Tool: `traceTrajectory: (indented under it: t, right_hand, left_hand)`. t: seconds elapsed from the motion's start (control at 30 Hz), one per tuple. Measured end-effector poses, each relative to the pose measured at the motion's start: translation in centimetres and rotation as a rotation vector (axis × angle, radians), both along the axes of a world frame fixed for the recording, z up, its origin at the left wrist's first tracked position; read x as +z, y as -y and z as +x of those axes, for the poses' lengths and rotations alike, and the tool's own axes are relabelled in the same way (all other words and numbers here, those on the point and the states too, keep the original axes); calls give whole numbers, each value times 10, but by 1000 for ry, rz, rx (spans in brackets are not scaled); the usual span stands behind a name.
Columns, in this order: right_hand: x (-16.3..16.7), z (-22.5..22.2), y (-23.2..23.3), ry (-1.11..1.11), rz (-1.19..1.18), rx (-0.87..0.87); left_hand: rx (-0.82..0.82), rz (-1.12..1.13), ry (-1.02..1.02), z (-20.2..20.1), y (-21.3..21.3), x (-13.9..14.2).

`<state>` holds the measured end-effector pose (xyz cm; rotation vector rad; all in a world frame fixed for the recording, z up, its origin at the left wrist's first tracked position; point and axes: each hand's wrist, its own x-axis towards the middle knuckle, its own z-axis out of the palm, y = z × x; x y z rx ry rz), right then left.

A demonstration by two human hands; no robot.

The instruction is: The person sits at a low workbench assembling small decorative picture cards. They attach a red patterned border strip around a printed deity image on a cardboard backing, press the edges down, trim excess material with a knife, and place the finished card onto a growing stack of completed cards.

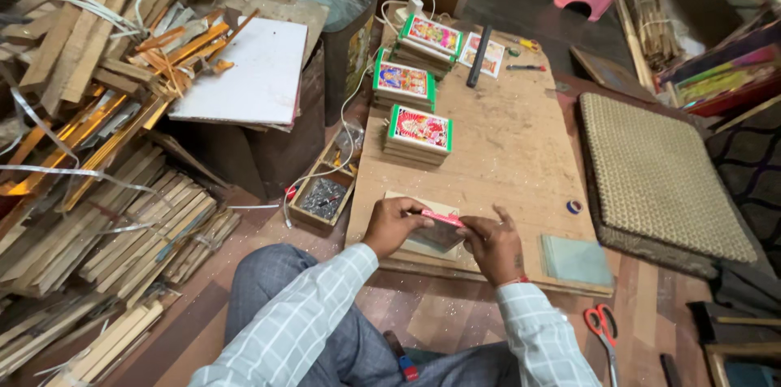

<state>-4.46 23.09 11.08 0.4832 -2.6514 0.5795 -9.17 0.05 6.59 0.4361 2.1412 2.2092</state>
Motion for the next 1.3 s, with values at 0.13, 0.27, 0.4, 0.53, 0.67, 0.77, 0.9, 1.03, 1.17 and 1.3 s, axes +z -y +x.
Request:
traceTrajectory:
  t: [0.13,0.27,0.4,0.53,0.67,0.77,0.9,1.03,1.17,1.3]
  right_hand:
    - [7,-4,0,50,-36,-4]
    - [21,0,8,206,7,-75]
    - [30,30,29,-309,15,-25]
    - [21,63,73,-300,70,5]
    - [19,59,101,-105,208,59]
    - [24,50,107,-110,267,46]
    - [27,47,110,83,414,-21]
    - [22,46,114,161,426,-65]
    - [15,42,116,-92,397,-53]
    - [13,43,118,94,419,-100]
  left_hand:
    - [118,-157,-416,13,0,23]
    - [13,-445,-412,20,-6,45]
    - [-27,-484,-414,16,-3,48]
    - [-64,-485,-387,8,-1,43]
    - [-102,-516,-376,4,0,43]
    - [-142,-439,-406,5,2,47]
    - [-204,-465,-356,6,6,53]
    - [-264,-445,-323,5,6,54]
    - [-264,-374,-401,3,6,50]
    - [-281,-353,-399,2,7,46]
